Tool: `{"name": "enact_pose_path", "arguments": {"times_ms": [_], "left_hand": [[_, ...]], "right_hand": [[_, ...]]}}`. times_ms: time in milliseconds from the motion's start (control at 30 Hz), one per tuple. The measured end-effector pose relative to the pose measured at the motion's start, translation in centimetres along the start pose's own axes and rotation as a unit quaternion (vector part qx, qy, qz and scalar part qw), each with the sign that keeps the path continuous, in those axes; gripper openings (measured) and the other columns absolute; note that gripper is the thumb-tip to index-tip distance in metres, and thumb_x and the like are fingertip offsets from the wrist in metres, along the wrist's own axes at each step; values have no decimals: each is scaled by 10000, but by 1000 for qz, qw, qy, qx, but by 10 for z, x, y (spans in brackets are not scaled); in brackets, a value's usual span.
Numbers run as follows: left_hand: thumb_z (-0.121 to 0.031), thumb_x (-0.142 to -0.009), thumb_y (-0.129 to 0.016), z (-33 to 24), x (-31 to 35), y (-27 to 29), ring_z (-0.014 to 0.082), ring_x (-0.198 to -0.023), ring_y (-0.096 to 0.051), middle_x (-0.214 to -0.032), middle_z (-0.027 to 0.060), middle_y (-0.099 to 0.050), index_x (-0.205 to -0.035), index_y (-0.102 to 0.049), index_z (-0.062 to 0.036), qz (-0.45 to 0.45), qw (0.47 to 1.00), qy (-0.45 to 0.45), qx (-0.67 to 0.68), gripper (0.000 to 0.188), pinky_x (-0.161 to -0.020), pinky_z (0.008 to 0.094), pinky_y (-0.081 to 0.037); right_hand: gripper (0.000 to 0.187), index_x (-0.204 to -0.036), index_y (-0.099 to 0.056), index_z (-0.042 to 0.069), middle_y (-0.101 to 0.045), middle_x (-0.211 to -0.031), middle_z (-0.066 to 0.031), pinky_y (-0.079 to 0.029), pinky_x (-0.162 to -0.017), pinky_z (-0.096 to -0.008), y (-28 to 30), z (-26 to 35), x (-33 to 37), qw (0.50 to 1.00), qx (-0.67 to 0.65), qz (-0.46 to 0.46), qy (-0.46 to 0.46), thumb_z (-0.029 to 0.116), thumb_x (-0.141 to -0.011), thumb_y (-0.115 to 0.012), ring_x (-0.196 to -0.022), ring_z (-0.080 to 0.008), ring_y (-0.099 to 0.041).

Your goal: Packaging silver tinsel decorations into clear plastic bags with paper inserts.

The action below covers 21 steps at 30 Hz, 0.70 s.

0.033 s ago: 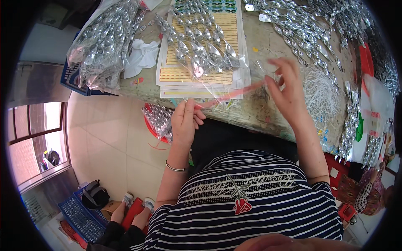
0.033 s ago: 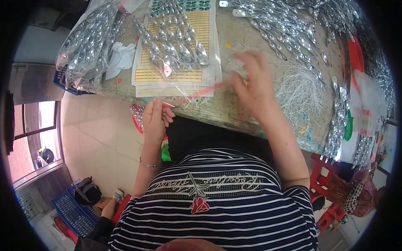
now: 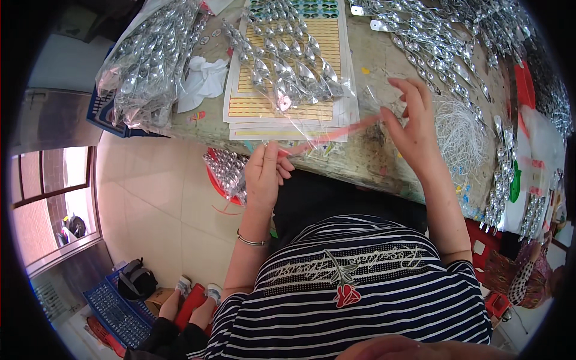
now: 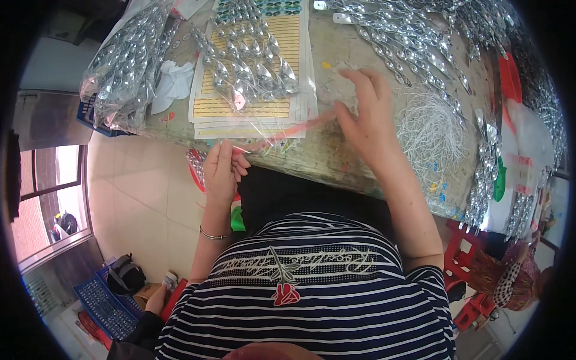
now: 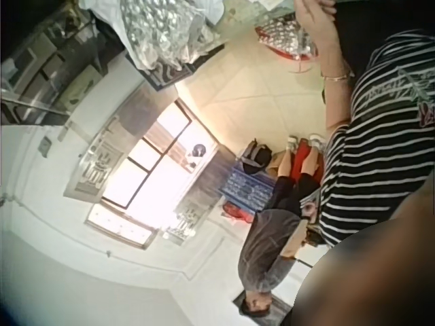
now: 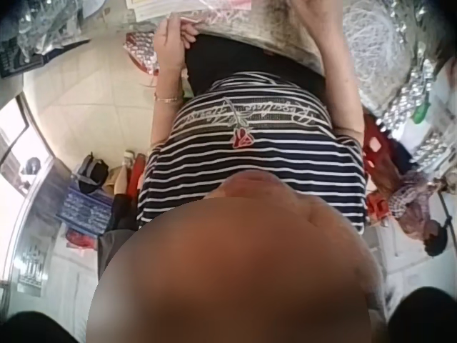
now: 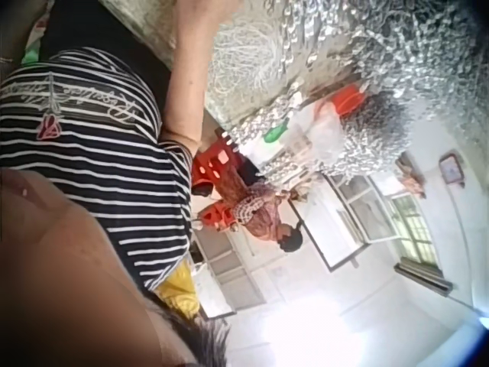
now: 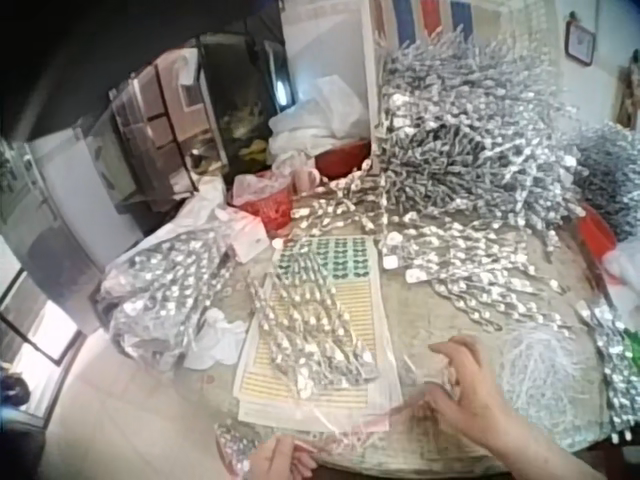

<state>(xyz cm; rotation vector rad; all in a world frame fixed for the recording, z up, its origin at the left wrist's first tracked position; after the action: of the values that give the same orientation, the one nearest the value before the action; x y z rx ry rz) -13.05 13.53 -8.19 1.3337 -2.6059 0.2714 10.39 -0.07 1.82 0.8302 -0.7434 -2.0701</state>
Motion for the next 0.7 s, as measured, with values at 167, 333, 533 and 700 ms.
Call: {"name": "enact_pose_path", "arguments": {"times_ms": [167, 333, 533, 700], "left_hand": [[-287, -1031, -453, -5, -1, 2, 51, -488, -511, -650, 55, -612, -834, -552, -61, -4, 1000, -14, -9, 315, -428, 161, -359], [-260, -1024, -476, -12, -2, 9, 63, -506, -519, -653, 50, -603, -801, -540, -47, -26, 998, -31, -43, 315, -445, 176, -372], [-245, -1020, -485, -4, 0, 19, 54, -533, -510, -671, 29, -591, -870, -577, -22, -57, 994, -38, -89, 284, -488, 191, -401], [-154, -994, -530, -4, 18, 24, 72, -741, -550, -932, 61, -603, -1134, -557, 4, -126, 981, -113, -91, 213, -624, 208, -444]], "right_hand": [[439, -1297, -493, 36, -608, -955, -92, -494, -727, -313, -18, -20, -2, 991, 97, -84, 37, 47, -874, -610, -794, -192, -594], [286, -1204, -551, 31, -592, -817, -74, -478, -697, -285, -28, -21, -2, 984, -108, 67, -128, 103, -927, -557, -743, -148, -592], [250, -1159, -567, 26, -591, -802, -80, -473, -670, -291, -42, -26, 18, 982, -91, 101, -133, 104, -922, -569, -696, -172, -580], [253, -1141, -570, 12, -598, -857, -111, -478, -685, -303, -29, -11, 22, 998, -43, 18, -43, 98, -905, -601, -755, -190, -591]]}}
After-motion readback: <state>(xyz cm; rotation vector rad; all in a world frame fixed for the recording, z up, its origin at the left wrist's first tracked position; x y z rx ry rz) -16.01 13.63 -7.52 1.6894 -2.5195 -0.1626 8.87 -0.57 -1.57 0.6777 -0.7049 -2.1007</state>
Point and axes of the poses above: each hand's wrist, its own x-axis away from the middle knuckle, its own y-axis out of the back of the hand, z = x × y, the point moved 5 cm from there along -x, towards the middle knuckle
